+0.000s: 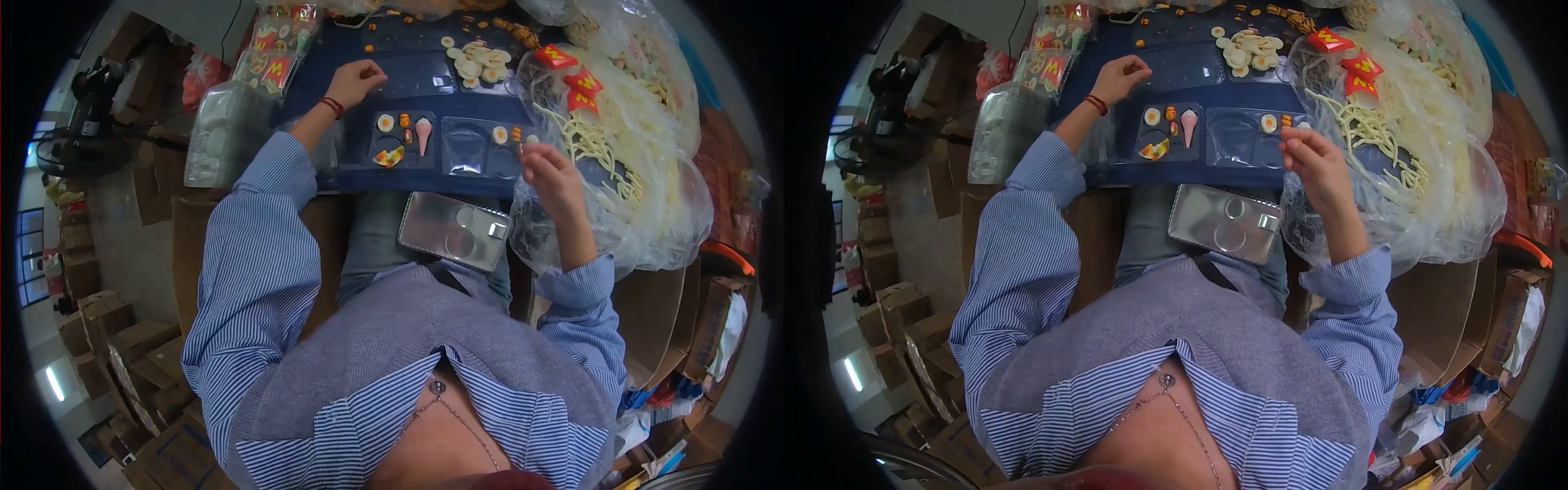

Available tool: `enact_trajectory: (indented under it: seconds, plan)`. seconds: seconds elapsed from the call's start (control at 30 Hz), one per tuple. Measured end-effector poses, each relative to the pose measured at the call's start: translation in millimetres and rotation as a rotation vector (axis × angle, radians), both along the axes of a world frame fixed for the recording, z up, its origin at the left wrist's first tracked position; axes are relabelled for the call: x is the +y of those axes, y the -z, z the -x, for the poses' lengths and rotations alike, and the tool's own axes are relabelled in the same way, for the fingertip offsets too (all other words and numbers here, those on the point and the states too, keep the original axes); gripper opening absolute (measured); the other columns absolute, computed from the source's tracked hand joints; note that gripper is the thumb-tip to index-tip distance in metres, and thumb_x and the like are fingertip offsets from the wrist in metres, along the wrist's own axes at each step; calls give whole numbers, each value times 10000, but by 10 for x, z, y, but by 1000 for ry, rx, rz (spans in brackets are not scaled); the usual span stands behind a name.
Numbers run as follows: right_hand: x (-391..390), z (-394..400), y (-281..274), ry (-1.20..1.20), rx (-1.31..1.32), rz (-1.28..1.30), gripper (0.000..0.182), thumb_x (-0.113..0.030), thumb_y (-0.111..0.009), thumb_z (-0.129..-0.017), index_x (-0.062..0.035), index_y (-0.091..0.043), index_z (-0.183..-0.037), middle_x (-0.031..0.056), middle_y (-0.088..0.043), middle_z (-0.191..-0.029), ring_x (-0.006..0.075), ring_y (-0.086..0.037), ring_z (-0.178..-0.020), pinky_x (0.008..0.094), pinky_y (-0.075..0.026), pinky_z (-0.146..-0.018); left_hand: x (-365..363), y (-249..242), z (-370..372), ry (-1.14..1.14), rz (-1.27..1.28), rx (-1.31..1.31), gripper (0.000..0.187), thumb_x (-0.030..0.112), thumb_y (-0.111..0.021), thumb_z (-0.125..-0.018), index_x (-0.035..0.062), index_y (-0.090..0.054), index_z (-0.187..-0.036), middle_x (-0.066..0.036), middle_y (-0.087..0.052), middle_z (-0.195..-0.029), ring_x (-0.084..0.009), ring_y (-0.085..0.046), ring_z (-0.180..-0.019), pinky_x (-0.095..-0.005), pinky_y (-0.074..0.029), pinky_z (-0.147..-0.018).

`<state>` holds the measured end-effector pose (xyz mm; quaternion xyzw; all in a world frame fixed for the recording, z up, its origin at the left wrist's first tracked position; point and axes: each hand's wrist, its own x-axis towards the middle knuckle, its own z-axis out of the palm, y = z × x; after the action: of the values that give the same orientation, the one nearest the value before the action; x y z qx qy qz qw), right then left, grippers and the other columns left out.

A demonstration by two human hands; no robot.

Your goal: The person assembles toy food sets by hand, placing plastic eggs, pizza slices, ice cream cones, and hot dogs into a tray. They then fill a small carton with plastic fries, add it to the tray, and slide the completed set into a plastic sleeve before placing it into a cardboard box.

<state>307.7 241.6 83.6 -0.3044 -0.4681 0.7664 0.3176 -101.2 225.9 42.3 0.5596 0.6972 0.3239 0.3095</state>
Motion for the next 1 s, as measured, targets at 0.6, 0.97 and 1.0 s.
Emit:
enact_trajectory:
  seconds: [0.6, 0.97, 1.0]
  plan:
    - [-1374, -2000, 398, 866, 427, 378, 316, -273, -420, -1003, -120, -502, -740, 4, -494, -711, 132, -476, -661, 296, -411, -619, -1246, -356, -4125, 1006, -983, 436, 449, 223, -539, -791, 23, -590, -1190, -127, -455, -1351, -262, -395, -1281, -477, -276, -1093]
    - [-1405, -3485, 1046, 465, -1948, -1016, 194, -164, -611, -874, 6, -608, -781, 117, -643, -958, 284, -597, -918, 426, -469, -708, -746, -993, -1743, 411, -632, 473, 201, 236, -686, -757, 48, -664, -823, -112, -610, -1005, -268, -576, -959, -384, -474, -845]
    - [-1109, -3098, 665, 541, -1857, -1088, 201, -153, -606, -882, 13, -600, -770, 119, -632, -886, 293, -586, -843, 420, -456, -665, -561, -891, -1329, 294, -671, 607, 206, 260, -614, -823, 74, -686, -770, -90, -629, -962, -255, -572, -933, -393, -464, -804]
